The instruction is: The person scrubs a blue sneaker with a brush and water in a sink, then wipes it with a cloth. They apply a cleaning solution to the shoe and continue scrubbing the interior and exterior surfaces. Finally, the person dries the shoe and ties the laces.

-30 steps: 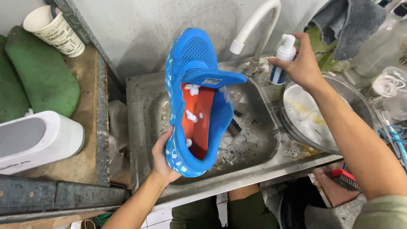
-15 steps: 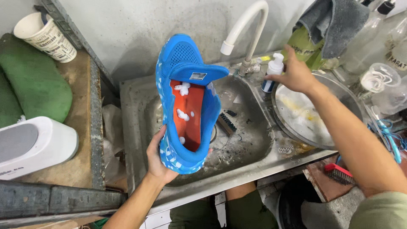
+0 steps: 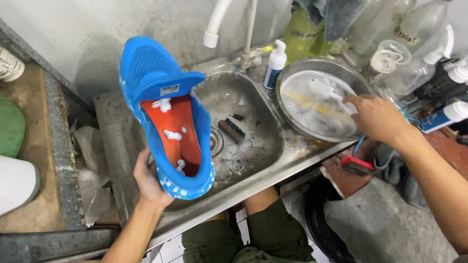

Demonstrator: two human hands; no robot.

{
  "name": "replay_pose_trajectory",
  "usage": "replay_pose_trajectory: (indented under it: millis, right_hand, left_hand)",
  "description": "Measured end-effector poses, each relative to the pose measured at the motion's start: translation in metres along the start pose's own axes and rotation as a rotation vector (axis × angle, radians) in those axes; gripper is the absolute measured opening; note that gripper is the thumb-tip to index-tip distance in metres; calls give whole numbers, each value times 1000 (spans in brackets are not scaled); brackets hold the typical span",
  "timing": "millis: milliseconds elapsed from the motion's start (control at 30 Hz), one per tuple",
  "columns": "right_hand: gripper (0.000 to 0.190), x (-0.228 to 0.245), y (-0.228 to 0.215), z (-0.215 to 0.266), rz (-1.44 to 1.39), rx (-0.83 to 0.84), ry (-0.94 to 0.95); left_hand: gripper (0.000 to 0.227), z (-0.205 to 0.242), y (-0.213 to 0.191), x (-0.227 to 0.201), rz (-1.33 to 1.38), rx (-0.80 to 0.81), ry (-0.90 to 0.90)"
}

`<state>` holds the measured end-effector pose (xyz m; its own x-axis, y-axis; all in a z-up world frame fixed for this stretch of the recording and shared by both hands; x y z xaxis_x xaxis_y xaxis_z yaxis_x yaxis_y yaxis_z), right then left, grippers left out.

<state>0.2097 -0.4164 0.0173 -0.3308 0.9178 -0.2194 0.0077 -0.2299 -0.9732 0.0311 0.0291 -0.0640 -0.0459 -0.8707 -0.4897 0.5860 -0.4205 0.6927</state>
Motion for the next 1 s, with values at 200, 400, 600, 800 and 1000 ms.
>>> replay_pose_trajectory:
  millis: [200, 400, 600, 800, 1000]
  right_hand:
    - [42, 19, -56, 29, -569, 3, 109]
    - [33, 98, -81, 48, -1291, -27, -1]
    - [22, 164, -20, 13, -485, 168, -414]
    - [32, 184, -47, 7, -1131, -15, -244]
    - [24, 183, 8, -29, -422, 349, -258]
  left_hand:
    - [66, 37, 68, -1, -1, 152, -6]
    - [75, 21, 78, -3, 97, 307, 84]
    - [58, 33, 91, -26, 0, 98, 201]
    - [70, 1, 66, -28, 153, 137, 205]
    - [64, 0, 65, -21, 159, 101, 176]
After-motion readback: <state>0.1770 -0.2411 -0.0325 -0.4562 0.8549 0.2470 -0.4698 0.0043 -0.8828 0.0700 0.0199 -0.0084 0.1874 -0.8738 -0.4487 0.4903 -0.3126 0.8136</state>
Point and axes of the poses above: each hand's wrist, its own z-axis away from the middle knuckle, its own y-axis out of the palm, x = y × z, the point moved 3 cm from there along -z, towards the middle knuckle, and after that the axes turned 1 degree about y, right-handed, at the moved point
